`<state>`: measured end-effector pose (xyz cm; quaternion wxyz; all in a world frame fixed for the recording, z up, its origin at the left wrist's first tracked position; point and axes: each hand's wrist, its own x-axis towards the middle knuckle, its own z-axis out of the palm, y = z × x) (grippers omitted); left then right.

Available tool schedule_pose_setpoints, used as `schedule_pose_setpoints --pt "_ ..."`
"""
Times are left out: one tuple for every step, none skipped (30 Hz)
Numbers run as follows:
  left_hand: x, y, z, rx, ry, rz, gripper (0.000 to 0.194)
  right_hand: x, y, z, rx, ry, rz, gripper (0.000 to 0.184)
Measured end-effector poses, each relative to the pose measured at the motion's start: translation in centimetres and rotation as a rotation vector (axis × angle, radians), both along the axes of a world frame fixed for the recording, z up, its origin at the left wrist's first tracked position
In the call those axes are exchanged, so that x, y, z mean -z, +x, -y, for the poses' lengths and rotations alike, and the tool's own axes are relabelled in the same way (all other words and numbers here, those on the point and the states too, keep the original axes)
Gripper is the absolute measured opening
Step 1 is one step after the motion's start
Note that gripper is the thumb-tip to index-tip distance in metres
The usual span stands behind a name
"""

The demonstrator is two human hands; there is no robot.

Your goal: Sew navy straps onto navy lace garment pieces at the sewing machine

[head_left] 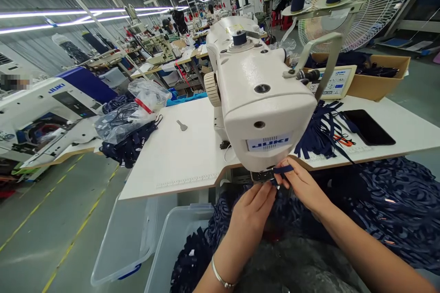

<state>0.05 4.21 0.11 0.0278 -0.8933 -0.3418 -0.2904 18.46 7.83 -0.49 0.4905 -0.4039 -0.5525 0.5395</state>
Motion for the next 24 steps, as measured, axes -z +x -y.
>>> schedule_pose_setpoints --pt "-0.4 -0.1 -0.1 -0.001 0.011 -0.070 0.031 0.1 0.0 -0.1 -0.004 -0.023 -0.026 0.033" --pt "-0.7 -0.1 -0.1 -0.020 0.019 -0.117 0.031 0.2 0.1 -0.5 -0.009 -0.065 -0.078 0.031" --pt "-1.0 -0.1 -0.2 -0.043 0.019 -0.147 0.030 0.4 0.4 -1.0 -0.002 -0.121 -0.156 0.028" --pt "-1.2 -0.1 -0.2 -0.058 0.015 -0.165 0.030 0.7 0.8 -1.7 0.024 -0.181 -0.260 0.027" --pt "-1.4 -0.1 -0.2 -0.063 0.012 -0.173 0.030 1.0 1.2 -2.4 0.075 -0.242 -0.381 0.027" --pt "-1.5 0.0 -0.1 -0.061 0.007 -0.177 0.029 1.4 1.8 -3.2 0.147 -0.293 -0.500 0.028" --pt "-1.6 0.1 -0.1 -0.059 -0.001 -0.181 0.029 1.7 2.2 -3.8 0.230 -0.327 -0.602 0.029" --pt "-1.7 0.2 0.0 -0.060 -0.011 -0.183 0.029 2.0 2.6 -4.2 0.300 -0.347 -0.675 0.030" --pt "-1.7 0.3 0.1 -0.067 -0.018 -0.182 0.030 2.3 2.7 -4.3 0.342 -0.364 -0.715 0.032" --pt "-1.6 0.4 0.3 -0.080 -0.021 -0.177 0.031 2.5 2.6 -4.1 0.352 -0.387 -0.723 0.035" --pt "-1.6 0.5 0.4 -0.099 -0.023 -0.172 0.031 2.7 2.3 -3.5 0.330 -0.412 -0.700 0.039" --pt "-1.5 0.6 0.5 -0.115 -0.025 -0.170 0.032 2.7 1.9 -2.7 0.283 -0.440 -0.651 0.044" --pt "-1.4 0.7 0.6 -0.127 -0.021 -0.168 0.032 2.7 1.2 -1.8 0.231 -0.465 -0.576 0.047" --pt "-1.3 0.8 0.6 -0.136 -0.016 -0.165 0.031 2.6 0.6 -1.0 0.178 -0.463 -0.473 0.047" --pt "-1.1 0.9 0.7 -0.142 -0.008 -0.164 0.031 2.4 0.0 -0.2 0.153 -0.434 -0.355 0.043" --pt "-1.0 1.0 0.7 -0.145 -0.001 -0.161 0.030 2.2 -0.5 0.4 0.146 -0.382 -0.246 0.039" --pt "-0.8 1.0 0.6 -0.144 0.010 -0.156 0.030 2.0 -0.8 0.7 0.150 -0.319 -0.149 0.036" --pt "-0.6 1.0 0.6 -0.144 0.023 -0.151 0.030 1.9 -1.0 0.8 0.162 -0.258 -0.073 0.033" --pt "-0.4 1.0 0.6 -0.143 0.039 -0.148 0.030 1.8 -1.1 0.7 0.169 -0.208 -0.019 0.031" --pt "-0.2 0.9 0.6 -0.136 0.059 -0.149 0.031 1.8 -1.1 0.5 0.168 -0.175 0.020 0.029" --pt "-0.1 0.8 0.5 -0.122 0.083 -0.153 0.032 1.8 -1.1 0.3 0.163 -0.157 0.050 0.027" --pt "0.1 0.6 0.5 -0.105 0.111 -0.156 0.032 1.9 -1.1 0.0 0.160 -0.151 0.070 0.025" --pt "0.2 0.4 0.6 -0.085 0.142 -0.159 0.032 2.0 -1.0 -0.1 0.160 -0.150 0.081 0.024" --pt "0.3 0.3 0.6 -0.066 0.172 -0.159 0.032 2.0 -1.0 -0.3 0.165 -0.150 0.084 0.022"
